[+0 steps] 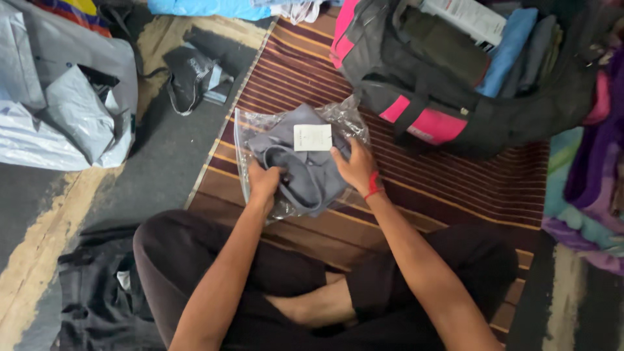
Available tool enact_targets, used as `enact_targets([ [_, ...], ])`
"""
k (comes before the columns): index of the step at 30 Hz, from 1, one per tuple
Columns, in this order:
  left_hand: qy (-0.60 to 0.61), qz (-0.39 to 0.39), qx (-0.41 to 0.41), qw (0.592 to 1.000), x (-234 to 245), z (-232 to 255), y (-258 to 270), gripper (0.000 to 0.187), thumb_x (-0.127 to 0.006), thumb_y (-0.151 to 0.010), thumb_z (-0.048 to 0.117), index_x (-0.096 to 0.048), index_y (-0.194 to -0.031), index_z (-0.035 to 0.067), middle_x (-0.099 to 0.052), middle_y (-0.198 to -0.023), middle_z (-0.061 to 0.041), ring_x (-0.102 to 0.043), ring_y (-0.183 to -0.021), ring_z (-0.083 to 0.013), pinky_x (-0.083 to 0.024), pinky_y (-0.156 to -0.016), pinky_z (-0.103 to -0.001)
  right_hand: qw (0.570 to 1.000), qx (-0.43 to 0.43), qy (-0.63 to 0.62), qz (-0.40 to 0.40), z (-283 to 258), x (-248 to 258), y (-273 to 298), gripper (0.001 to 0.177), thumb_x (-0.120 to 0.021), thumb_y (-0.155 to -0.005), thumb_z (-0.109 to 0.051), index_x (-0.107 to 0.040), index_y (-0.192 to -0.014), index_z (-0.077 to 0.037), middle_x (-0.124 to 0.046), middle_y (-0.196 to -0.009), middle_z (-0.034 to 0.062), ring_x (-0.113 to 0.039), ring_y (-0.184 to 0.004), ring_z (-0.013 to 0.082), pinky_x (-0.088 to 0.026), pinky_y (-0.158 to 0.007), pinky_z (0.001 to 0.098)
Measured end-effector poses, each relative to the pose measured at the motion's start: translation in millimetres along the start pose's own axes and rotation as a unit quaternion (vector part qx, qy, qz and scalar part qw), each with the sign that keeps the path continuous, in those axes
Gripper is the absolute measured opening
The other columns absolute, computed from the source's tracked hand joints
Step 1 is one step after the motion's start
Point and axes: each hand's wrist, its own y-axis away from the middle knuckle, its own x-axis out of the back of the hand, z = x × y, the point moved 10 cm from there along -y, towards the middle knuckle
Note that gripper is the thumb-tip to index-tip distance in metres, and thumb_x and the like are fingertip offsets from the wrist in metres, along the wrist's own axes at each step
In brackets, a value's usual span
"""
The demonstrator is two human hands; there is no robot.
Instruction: The person unboxes a grey shirt from a plastic bag, unfolds it to check the garment, refolds it, and then places the folded shirt into a large black duffel bag already containing other clothing items.
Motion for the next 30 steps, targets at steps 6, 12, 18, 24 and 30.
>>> enact_targets([
  [6, 0.151, 0.027, 0.163, 0.975, 0.3, -0.5, 22.0, 0.048, -0.075, -0.074, 0.002, -0.061, -0.119, -0.003, -0.066, -0.102, -0.016, -0.066, -0.083, -0.0287, -0.057, -0.073, -0.041, 0.969, -0.185, -0.077, -0.146, 48.2, -32.4, -0.8, 0.047, -0.087, -0.073, -0.041, -0.072, -0.083, 0.002, -0.073, -0.077, 0.0121, -0.067, -0.072, 0.0212, -0.053, -0.067, 0.0378],
  [12, 0.009, -0.038, 0.062, 0.997, -9.6, 38.5, 50.6, 0.084, -0.087, -0.061, 0.003, -0.046, -0.134, 0.007, -0.065, -0.124, -0.012, -0.065, -0.111, -0.0265, -0.054, -0.095, -0.037, 0.937, -0.257, -0.179, -0.156, 39.5, -33.2, 4.0, 0.046, -0.088, -0.071, -0.034, -0.071, -0.094, 0.001, -0.072, -0.089, 0.0107, -0.066, -0.081, 0.0173, -0.052, -0.072, 0.0318],
  [18, -0.088, -0.019, -0.07, 0.993, -9.4, 37.3, 39.4, 0.093, -0.086, -0.058, -0.001, -0.044, -0.14, 0.004, -0.063, -0.128, -0.015, -0.064, -0.114, -0.0275, -0.054, -0.097, -0.038, 0.91, -0.21, -0.303, -0.187, 14.7, -28.0, -4.6, 0.081, -0.087, -0.072, -0.016, -0.046, -0.142, -0.009, -0.066, -0.115, 0.0118, -0.066, -0.102, 0.0185, -0.054, -0.085, 0.0304],
  [24, -0.142, -0.004, -0.16, 0.977, 19.7, 40.8, -22.4, 0.078, -0.089, -0.063, 0.002, -0.052, -0.132, -0.001, -0.07, -0.115, -0.015, -0.069, -0.103, -0.0262, -0.058, -0.089, -0.038, 0.928, -0.159, -0.281, -0.188, 4.2, -31.2, 10.9, 0.09, -0.087, -0.071, -0.003, -0.041, -0.147, -0.01, -0.068, -0.114, 0.0161, -0.068, -0.096, 0.0198, -0.057, -0.075, 0.0324],
  [30, -0.228, 0.088, -0.094, 0.965, 36.2, 44.3, -20.9, 0.069, -0.082, -0.073, 0.012, -0.05, -0.133, -0.002, -0.071, -0.11, -0.021, -0.07, -0.102, -0.0352, -0.056, -0.092, -0.043, 0.946, -0.023, -0.152, -0.285, -39.9, -22.3, 33.3, 0.122, -0.09, -0.059, -0.011, -0.019, -0.158, -0.012, -0.051, -0.13, 0.0226, -0.063, -0.099, 0.0352, -0.056, -0.078, 0.0419],
])
